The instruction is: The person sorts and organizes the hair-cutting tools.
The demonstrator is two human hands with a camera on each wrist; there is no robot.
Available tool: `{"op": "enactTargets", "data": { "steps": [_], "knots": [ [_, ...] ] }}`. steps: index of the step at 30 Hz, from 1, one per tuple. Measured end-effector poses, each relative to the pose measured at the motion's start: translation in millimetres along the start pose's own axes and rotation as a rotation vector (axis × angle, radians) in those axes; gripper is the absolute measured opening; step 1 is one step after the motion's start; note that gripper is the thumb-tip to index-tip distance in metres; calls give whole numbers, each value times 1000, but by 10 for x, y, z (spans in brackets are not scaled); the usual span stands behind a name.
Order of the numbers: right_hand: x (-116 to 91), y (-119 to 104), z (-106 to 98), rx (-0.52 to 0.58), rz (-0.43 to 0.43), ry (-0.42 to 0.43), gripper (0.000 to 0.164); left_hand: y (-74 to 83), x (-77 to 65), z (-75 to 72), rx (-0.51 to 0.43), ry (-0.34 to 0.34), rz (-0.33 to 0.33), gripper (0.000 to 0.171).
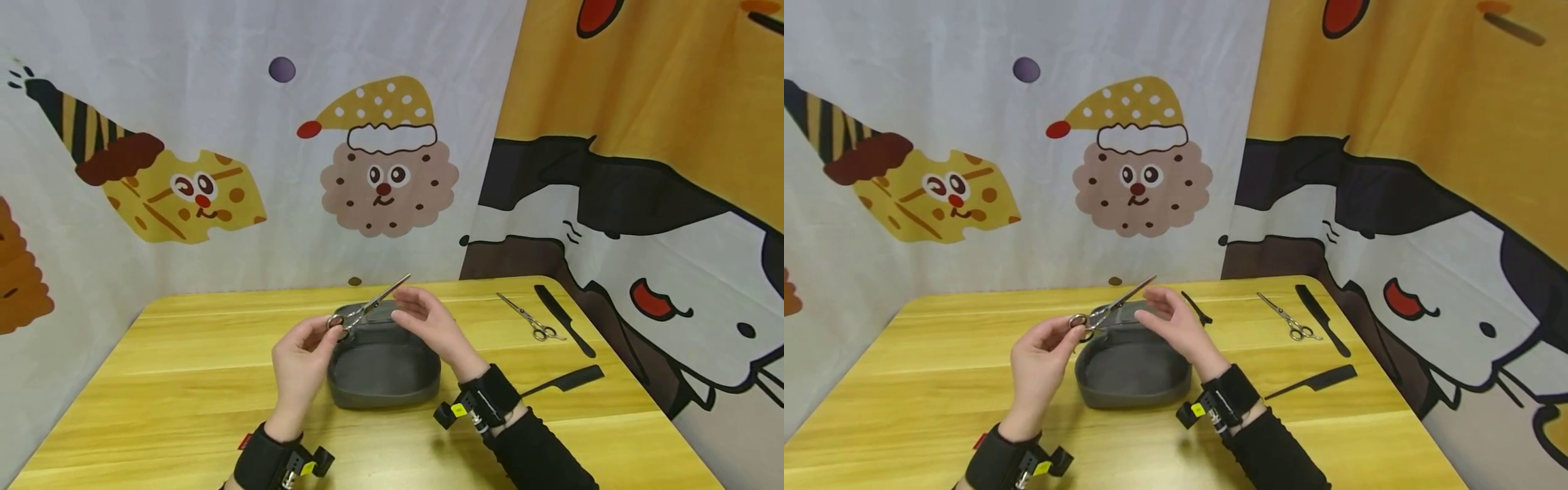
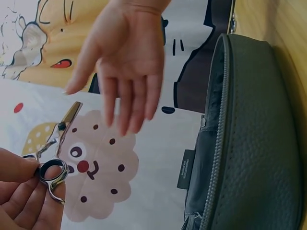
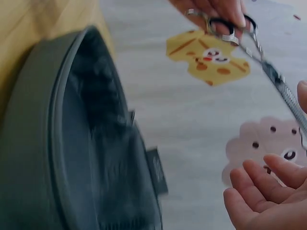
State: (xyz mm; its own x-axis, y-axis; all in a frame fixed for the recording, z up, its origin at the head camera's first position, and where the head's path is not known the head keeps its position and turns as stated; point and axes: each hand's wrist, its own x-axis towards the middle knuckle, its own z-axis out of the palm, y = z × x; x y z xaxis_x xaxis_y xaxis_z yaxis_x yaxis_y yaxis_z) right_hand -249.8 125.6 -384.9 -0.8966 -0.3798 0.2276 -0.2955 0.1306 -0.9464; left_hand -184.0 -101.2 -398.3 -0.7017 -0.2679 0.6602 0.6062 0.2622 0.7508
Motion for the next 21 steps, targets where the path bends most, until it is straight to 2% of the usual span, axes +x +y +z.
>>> {"op": "enactTargets", "data": {
  "steps": [7, 13, 17, 21],
  "knots": [
    [0, 130, -204, -67, 59, 46, 58, -21, 48, -55, -63, -10, -113, 15],
    [21, 236, -345, -109, 101, 63, 61, -59, 77, -93, -86, -30, -166, 14],
    [48, 308, -425, -160, 135, 63, 63, -79, 99, -109, -90, -41, -209, 14],
    [75, 377, -490, -191, 179, 70, 66, -93, 118, -129, -50, -48, -246, 15]
  ]
}}
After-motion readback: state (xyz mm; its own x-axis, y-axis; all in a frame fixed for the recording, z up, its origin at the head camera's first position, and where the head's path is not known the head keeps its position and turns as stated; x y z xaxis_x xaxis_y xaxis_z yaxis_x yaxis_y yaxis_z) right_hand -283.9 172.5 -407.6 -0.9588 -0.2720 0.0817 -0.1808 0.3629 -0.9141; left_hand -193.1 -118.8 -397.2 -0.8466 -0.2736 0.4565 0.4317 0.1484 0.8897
